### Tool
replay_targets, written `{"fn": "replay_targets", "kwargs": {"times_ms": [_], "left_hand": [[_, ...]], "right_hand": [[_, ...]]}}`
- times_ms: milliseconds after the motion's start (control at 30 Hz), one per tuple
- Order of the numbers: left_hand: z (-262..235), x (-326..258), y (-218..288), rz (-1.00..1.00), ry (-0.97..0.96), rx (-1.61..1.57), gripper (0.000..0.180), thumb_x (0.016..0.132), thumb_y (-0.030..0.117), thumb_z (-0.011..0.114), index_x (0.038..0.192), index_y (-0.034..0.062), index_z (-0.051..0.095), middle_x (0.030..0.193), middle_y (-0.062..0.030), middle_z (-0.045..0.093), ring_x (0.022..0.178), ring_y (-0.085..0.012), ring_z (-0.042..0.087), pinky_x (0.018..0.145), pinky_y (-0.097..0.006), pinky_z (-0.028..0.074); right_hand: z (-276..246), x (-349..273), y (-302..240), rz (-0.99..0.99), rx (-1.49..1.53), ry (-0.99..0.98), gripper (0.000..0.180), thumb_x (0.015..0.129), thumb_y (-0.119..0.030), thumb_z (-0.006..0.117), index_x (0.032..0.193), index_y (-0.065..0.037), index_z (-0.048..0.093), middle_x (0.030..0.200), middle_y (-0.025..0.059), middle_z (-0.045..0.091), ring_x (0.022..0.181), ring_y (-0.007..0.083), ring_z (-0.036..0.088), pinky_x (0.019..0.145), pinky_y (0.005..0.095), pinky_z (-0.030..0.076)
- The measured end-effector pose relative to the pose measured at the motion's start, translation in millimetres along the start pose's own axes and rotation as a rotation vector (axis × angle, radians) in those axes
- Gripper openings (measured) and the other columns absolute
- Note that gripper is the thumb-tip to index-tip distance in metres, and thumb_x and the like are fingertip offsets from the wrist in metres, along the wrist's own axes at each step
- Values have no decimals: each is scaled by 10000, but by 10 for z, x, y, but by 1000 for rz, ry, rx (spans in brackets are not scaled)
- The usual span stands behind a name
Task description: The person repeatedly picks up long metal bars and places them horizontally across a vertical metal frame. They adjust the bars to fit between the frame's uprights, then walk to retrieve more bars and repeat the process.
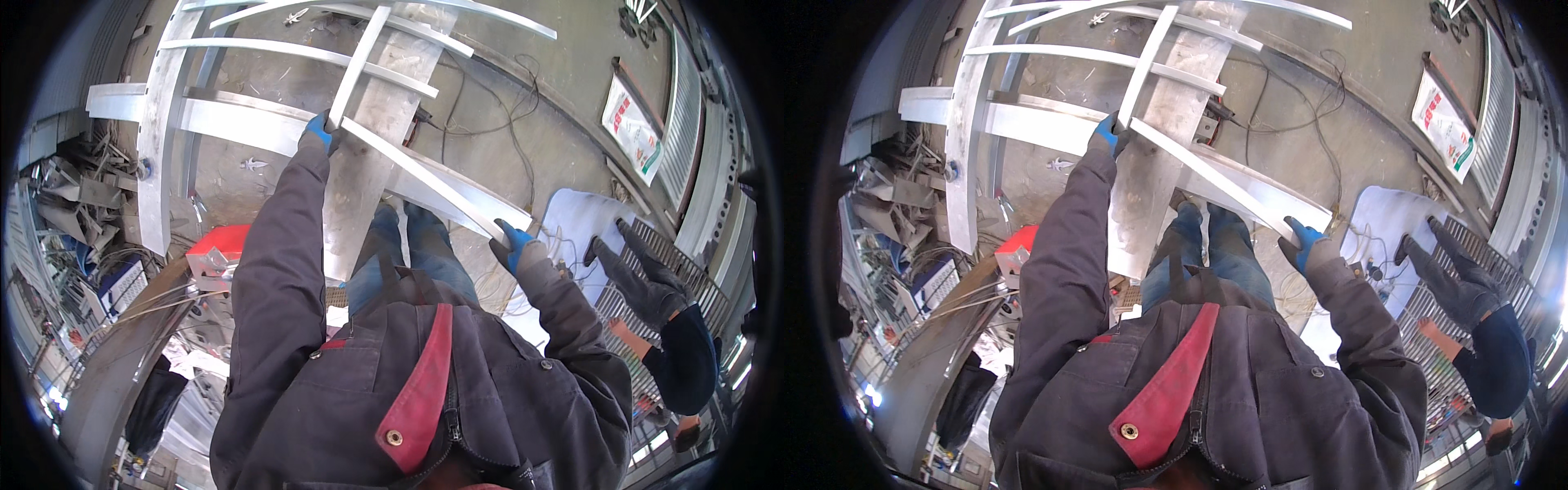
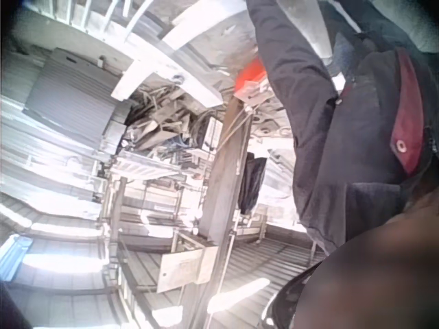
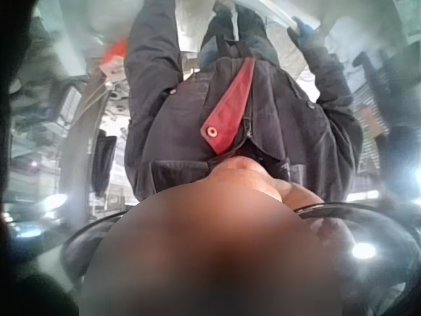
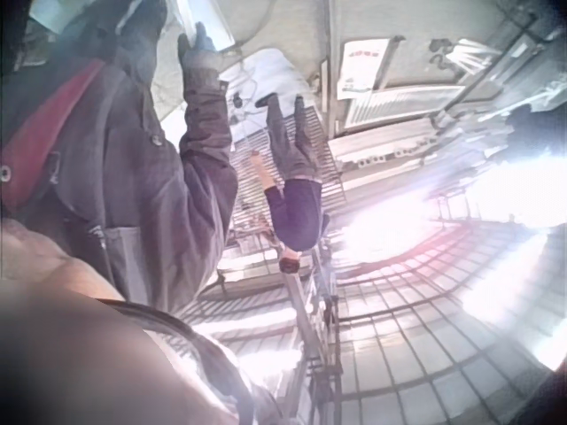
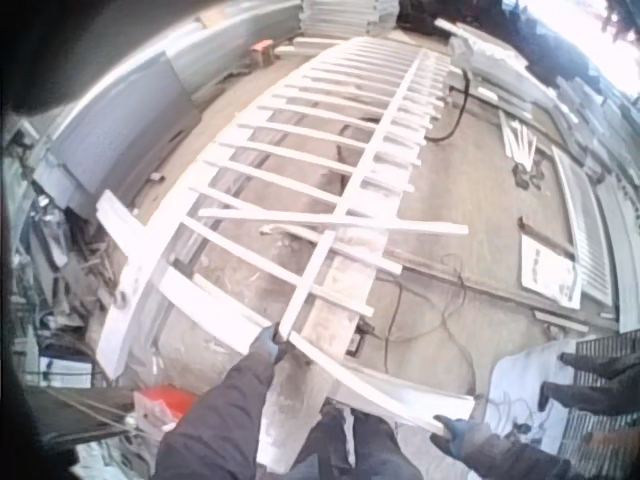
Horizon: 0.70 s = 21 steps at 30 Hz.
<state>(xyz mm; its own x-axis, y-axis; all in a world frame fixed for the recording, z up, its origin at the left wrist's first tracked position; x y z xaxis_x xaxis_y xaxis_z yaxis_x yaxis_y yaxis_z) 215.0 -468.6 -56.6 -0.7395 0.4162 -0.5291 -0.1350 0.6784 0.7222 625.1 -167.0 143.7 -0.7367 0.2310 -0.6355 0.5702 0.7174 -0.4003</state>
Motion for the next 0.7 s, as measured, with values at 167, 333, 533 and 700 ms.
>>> {"fn": "replay_targets", "kwargs": {"times_ms": [167, 333, 533, 700], "left_hand": [[-33, -97, 17, 2, 22, -51, 675, 841, 85, 726, 1479, 62, 507, 1169, -99, 699, 977, -189, 656, 859, -320, 535], [28, -117, -102, -118, -9, -132, 678, 844, 17, 699, 1487, 73, 491, 1072, -66, 693, 893, -186, 642, 777, -317, 534], [86, -163, -52, -39, 115, -252, 759, 836, -72, 665, 1541, 34, 406, 1358, -113, 580, 1217, -213, 567, 1019, -316, 466], [165, -112, -156, -25, 101, -440, 791, 858, -100, 604, 1584, 18, 313, 1514, -146, 471, 1373, -246, 471, 1126, -332, 388]], "right_hand": [[-104, 528, 454, -131, -66, 54, 531, 924, -405, 698, 1403, -203, 590, 957, 235, 719, 897, 435, 698, 800, 499, 552], [-62, 1342, 733, -239, -59, 80, 456, 922, -381, 685, 1342, -213, 632, 1019, 179, 716, 924, 407, 695, 804, 477, 555], [92, 1450, 689, -178, -96, -25, 491, 928, -463, 648, 1345, -205, 616, 1028, 171, 716, 950, 396, 691, 826, 475, 553], [135, 1471, 733, -116, -151, -90, 494, 941, -495, 623, 1348, -217, 606, 1071, 164, 715, 972, 376, 693, 852, 473, 549]]}}
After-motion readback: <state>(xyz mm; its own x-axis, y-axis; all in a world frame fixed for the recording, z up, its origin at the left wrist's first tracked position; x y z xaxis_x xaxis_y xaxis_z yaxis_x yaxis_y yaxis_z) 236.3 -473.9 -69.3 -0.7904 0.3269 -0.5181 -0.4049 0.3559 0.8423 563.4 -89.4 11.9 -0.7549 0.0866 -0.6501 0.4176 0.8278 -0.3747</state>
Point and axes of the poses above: each hand's wrist, its own x-axis towards the middle knuckle, its own z-axis out of the palm, y = z × x, the point moved 8 cm from there along x, towards the middle knuckle
